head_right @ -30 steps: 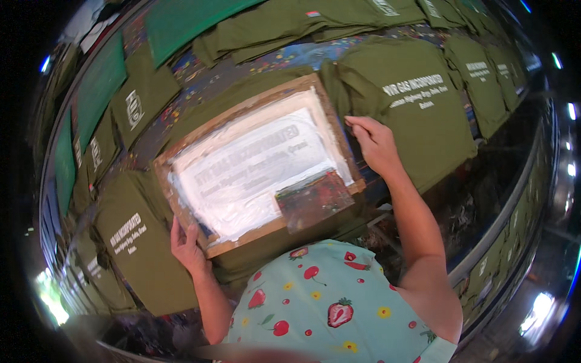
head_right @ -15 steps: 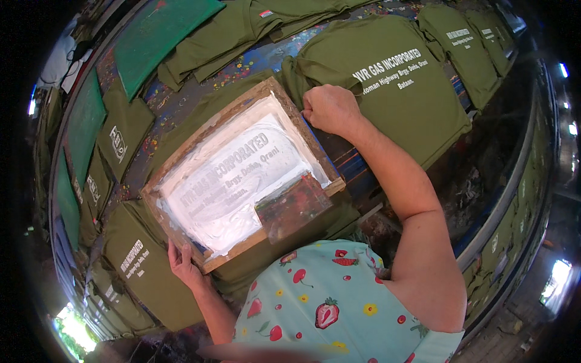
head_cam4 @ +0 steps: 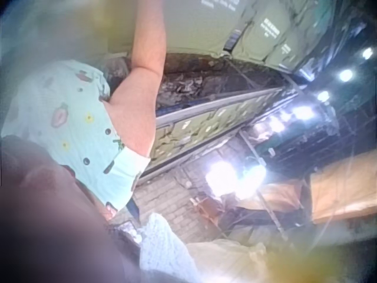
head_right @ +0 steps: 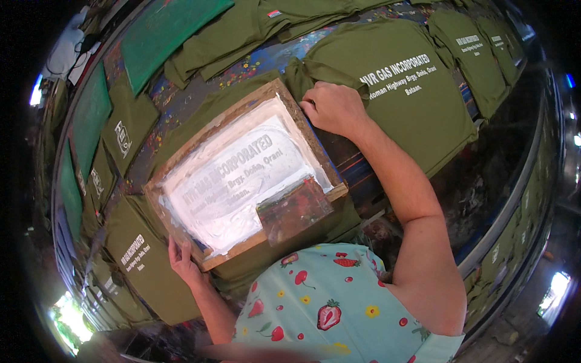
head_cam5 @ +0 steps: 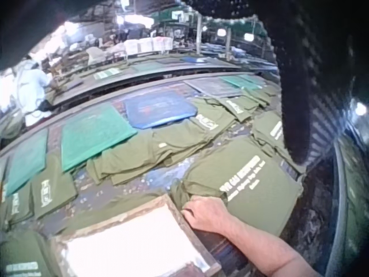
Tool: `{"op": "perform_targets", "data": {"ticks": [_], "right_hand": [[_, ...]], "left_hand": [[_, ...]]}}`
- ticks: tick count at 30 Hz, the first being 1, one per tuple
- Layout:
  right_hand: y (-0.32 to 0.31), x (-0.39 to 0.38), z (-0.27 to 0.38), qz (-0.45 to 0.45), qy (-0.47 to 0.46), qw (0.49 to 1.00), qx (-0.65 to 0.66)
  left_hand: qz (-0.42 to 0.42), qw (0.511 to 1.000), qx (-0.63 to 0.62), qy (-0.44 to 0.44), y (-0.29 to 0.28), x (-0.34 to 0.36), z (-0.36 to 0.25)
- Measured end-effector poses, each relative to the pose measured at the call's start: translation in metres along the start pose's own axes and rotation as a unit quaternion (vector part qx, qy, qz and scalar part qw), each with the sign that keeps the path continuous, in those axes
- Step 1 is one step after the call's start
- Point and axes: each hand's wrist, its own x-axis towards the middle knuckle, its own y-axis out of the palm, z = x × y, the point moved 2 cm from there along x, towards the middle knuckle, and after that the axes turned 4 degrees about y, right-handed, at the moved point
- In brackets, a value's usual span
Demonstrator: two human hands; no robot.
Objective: The person uses a squeegee to spread white ink across a screen printing frame held over a green shirt. The person repeatedly wipes the ink across the screen and lifts the frame to move to the next shirt in a row of identical shirts.
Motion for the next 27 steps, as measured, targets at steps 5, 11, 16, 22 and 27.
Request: {"op": "perform_targets", "data": {"ticks": [5,11,16,22,27], "right_hand": [[0.003,0.013,0.001,0.105,0.074,0.991,-0.028],[0.005,0.017,0.004,0.064,0.085,0.992,-0.068],[0.01,0.006,0.002,-0.008,0.065,0.994,-0.082],[0.019,0.002,-0.005,-0.082,0.054,0.993,-0.062],[0.022,0.001,-0.006,-0.102,0.064,0.991,-0.063]], "left_hand": [[0.008,1.0,-0.014,0.007,0.0,0.0,0.002],[0.023,0.999,-0.028,0.01,-0.002,0.002,0.004],[0.024,0.999,-0.028,0.019,0.0,0.001,0.003],[0.03,0.999,-0.039,0.016,0.001,0.0,0.001],[0.023,0.999,-0.032,0.012,0.001,0.0,0.0]]}}
